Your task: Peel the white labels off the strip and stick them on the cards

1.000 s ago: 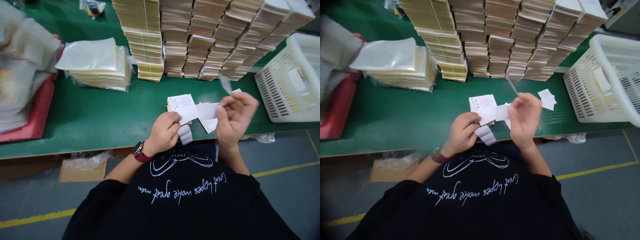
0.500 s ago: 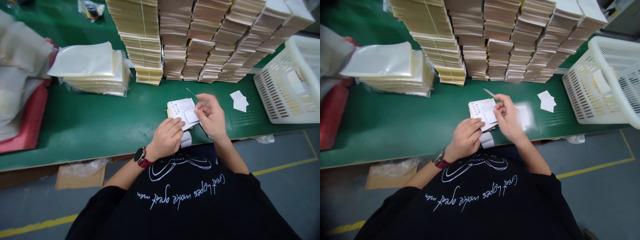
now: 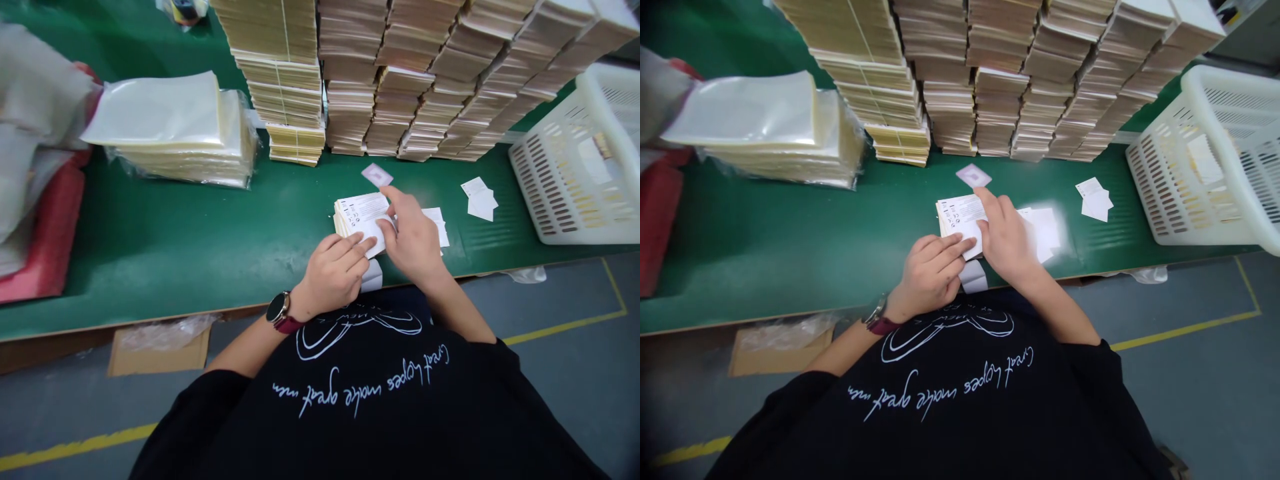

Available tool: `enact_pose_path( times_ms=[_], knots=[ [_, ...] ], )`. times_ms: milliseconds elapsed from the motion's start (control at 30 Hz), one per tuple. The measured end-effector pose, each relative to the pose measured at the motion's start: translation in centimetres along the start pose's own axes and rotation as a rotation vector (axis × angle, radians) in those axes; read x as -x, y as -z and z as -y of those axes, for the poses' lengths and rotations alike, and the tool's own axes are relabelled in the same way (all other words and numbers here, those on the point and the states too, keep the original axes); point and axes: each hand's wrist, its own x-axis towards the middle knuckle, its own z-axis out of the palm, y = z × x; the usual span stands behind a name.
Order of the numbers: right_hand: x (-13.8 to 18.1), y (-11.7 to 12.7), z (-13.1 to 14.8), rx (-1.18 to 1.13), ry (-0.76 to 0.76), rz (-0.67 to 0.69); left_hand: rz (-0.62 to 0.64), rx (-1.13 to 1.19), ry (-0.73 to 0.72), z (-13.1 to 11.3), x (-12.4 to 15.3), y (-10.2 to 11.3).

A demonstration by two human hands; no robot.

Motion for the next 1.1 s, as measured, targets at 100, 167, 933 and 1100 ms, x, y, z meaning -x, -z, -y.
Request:
enact_pose_path(
  times_ms=[100, 167, 933, 1100],
  knots=[
    [-0.5, 0.5, -1.1, 0.016, -0.091, -0.057, -0.028, 0.017, -0.007, 0.1, 0.0, 0.0],
    [-0.6, 0.8, -1.7, -0.054, -0.133, -0.027, -0.036, 0.028, -0.009, 0.1, 0.1, -0.1],
    [0.4, 4.2, -1.3, -0.33, -0.082, 0.01, -0.09, -0.006, -0.089, -0.1, 0.8, -0.7],
    [-1.5, 2.2, -0.6, -0.547, -0.188, 0.153, -0.096, -0.015, -0.099, 0.0, 0.7, -0.7]
  ],
)
